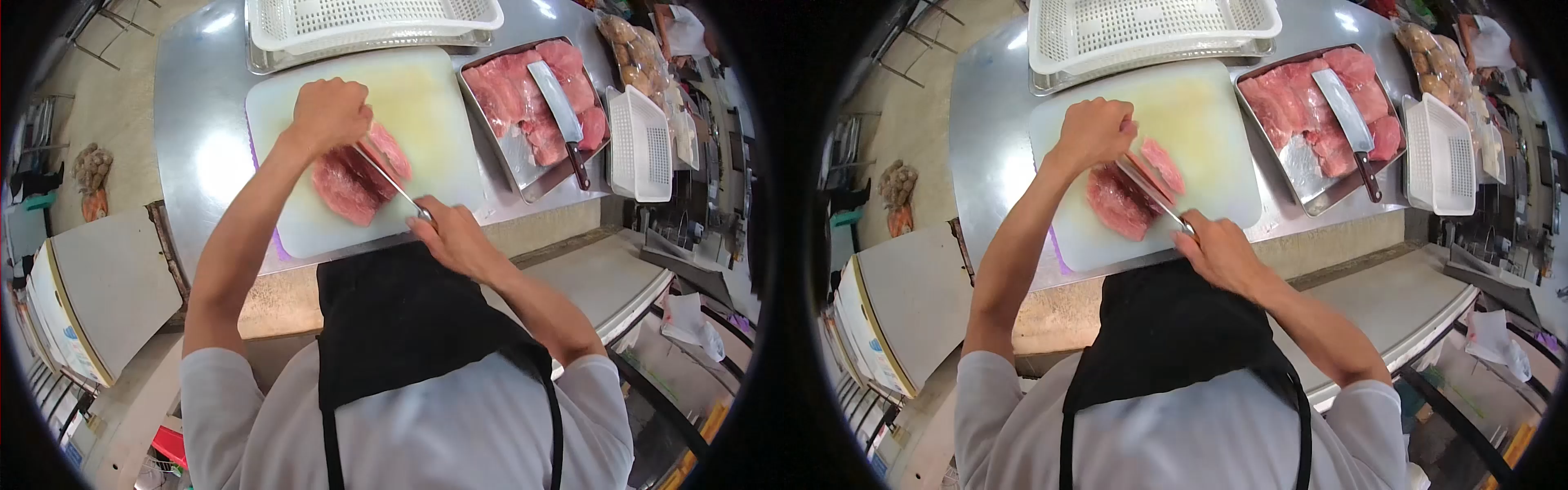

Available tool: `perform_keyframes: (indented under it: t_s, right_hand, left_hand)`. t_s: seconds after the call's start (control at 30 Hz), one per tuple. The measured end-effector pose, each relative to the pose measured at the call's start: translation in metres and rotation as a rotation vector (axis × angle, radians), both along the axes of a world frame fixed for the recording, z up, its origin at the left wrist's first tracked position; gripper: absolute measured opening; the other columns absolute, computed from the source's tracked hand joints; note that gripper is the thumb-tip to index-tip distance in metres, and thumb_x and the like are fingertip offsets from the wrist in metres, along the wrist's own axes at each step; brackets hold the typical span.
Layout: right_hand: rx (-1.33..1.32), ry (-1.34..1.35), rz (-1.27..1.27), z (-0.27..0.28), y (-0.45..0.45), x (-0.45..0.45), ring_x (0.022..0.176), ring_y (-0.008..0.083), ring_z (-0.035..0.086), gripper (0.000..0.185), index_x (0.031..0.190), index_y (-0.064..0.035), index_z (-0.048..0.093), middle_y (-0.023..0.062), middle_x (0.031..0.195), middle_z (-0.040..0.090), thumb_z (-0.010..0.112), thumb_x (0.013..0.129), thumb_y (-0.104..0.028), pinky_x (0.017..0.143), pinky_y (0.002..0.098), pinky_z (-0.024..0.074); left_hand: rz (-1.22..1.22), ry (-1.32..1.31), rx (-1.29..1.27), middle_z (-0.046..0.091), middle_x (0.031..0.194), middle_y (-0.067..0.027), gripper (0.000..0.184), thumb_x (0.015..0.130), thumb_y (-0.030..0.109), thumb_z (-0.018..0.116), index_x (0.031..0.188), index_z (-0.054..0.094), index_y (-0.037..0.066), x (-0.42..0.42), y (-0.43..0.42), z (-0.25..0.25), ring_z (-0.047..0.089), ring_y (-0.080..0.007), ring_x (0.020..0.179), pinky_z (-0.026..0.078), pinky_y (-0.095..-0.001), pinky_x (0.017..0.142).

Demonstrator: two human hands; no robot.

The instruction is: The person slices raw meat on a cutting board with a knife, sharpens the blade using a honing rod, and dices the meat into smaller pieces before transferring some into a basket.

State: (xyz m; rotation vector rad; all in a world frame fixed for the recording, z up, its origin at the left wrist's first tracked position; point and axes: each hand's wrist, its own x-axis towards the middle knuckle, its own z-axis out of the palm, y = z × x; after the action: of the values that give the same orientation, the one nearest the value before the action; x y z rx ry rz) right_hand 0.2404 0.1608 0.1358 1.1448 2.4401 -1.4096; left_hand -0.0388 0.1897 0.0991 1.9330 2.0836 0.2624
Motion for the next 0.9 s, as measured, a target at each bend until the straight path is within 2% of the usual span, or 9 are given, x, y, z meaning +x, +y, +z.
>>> perform_keyframes:
  t_s: [0.13,0.37,0.43,0.47,0.57,0.67,0.8,0.9]
  right_hand:
    - [-0.035,-0.015,0.018,0.015,-0.012,0.019,0.07,0.0476,0.064,0.031,0.117,0.0008,0.058,0.0224,0.069,0.064,0.061,0.103,-0.027,0.065,0.0549,0.0489]
    - [0.04,-0.145,0.078,0.025,-0.011,-0.004,0.067,0.0492,0.064,0.031,0.114,0.0002,0.056,0.0243,0.065,0.063,0.06,0.103,-0.028,0.064,0.0568,0.0501]
    - [-0.003,-0.209,0.091,0.019,-0.011,-0.012,0.067,0.0497,0.065,0.031,0.113,0.0002,0.055,0.0251,0.066,0.064,0.06,0.103,-0.028,0.064,0.0578,0.0506]
    - [0.003,-0.226,0.094,0.007,-0.013,-0.012,0.071,0.0496,0.065,0.031,0.121,0.0009,0.055,0.0251,0.071,0.065,0.063,0.101,-0.021,0.067,0.0566,0.0495]
    - [0.111,-0.071,0.117,-0.044,-0.008,-0.002,0.072,0.0498,0.065,0.031,0.121,0.0009,0.055,0.0245,0.072,0.066,0.063,0.101,-0.02,0.066,0.0571,0.0494]
    - [0.145,-0.039,0.107,-0.049,-0.006,-0.014,0.072,0.0493,0.066,0.032,0.122,0.0007,0.056,0.0242,0.072,0.066,0.063,0.101,-0.021,0.066,0.0557,0.0499]
    - [0.097,0.038,0.079,-0.038,-0.004,-0.009,0.069,0.0463,0.066,0.034,0.125,0.0002,0.056,0.0229,0.07,0.065,0.063,0.101,-0.023,0.064,0.0519,0.0499]
    - [-0.003,0.031,0.044,0.005,-0.007,-0.001,0.07,0.0485,0.065,0.026,0.113,-0.0005,0.057,0.0223,0.067,0.064,0.063,0.101,-0.022,0.066,0.0549,0.0501]
  left_hand:
    - [-0.029,-0.026,-0.04,0.071,0.075,-0.022,0.028,0.083,0.028,0.062,0.078,0.074,0.003,0.018,-0.014,0.018,0.072,-0.041,0.074,0.057,-0.0504,0.073]
    - [0.035,-0.117,-0.143,0.069,0.07,-0.0205,0.024,0.077,0.028,0.064,0.076,0.071,0.005,0.004,-0.01,0.0,0.069,-0.0398,0.07,0.055,-0.0491,0.071]
    - [0.019,-0.124,-0.2,0.071,0.074,-0.0223,0.027,0.079,0.028,0.064,0.079,0.074,0.003,-0.001,-0.01,0.0,0.071,-0.0406,0.071,0.056,-0.0502,0.073]
    - [0.037,-0.113,-0.18,0.071,0.074,-0.0222,0.027,0.078,0.028,0.064,0.08,0.074,0.003,-0.003,-0.009,-0.004,0.07,-0.0407,0.071,0.056,-0.05,0.072]
    - [0.088,-0.086,-0.127,0.07,0.072,-0.0218,0.026,0.077,0.028,0.065,0.081,0.073,0.003,-0.003,-0.013,-0.018,0.07,-0.0412,0.07,0.056,-0.0498,0.07]
    - [0.124,-0.052,-0.055,0.07,0.071,-0.0214,0.025,0.077,0.027,0.065,0.081,0.073,0.004,-0.008,-0.014,-0.023,0.07,-0.0417,0.069,0.056,-0.0498,0.068]
    - [0.079,-0.065,-0.008,0.07,0.071,-0.022,0.025,0.078,0.027,0.064,0.078,0.073,0.004,-0.014,-0.015,-0.02,0.07,-0.0419,0.068,0.056,-0.0505,0.068]
    - [0.07,-0.04,-0.043,0.07,0.072,-0.0227,0.027,0.079,0.028,0.064,0.077,0.074,0.003,-0.006,-0.017,0.01,0.071,-0.0413,0.069,0.057,-0.0504,0.069]
